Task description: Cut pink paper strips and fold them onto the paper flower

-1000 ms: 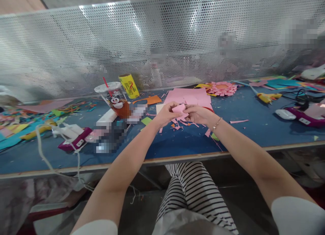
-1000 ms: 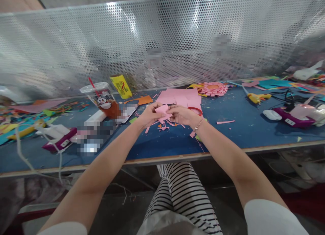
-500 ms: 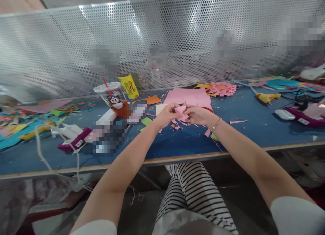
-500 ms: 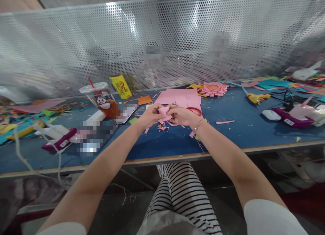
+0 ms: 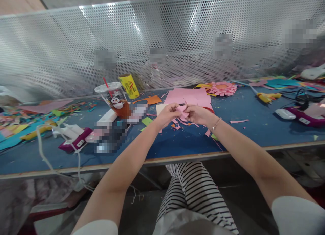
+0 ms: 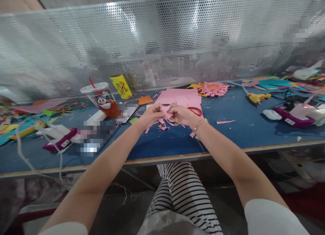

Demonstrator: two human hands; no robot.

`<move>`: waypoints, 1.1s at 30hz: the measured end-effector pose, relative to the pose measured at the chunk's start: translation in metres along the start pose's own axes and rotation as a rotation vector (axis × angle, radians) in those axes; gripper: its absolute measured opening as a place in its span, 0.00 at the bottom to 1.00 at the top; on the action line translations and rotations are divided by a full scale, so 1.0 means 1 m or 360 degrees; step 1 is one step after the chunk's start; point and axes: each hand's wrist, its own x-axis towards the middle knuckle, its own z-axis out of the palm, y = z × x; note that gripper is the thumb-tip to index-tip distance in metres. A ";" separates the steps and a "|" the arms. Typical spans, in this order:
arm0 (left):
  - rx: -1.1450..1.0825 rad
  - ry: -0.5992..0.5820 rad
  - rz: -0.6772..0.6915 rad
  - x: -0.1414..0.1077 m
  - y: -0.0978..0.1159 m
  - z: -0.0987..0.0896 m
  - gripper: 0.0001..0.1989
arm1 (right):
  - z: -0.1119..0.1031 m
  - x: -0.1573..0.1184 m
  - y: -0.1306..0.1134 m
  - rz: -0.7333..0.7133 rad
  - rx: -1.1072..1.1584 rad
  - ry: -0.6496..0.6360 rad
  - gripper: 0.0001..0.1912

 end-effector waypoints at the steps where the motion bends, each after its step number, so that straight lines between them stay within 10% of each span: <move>1: 0.0003 0.0000 -0.0004 0.000 -0.001 0.000 0.12 | 0.000 0.000 0.000 0.0005 0.0008 0.0007 0.08; 33: -0.0311 0.0054 -0.0225 0.004 -0.004 -0.007 0.12 | 0.011 -0.004 0.004 -0.0529 -0.0320 -0.0030 0.05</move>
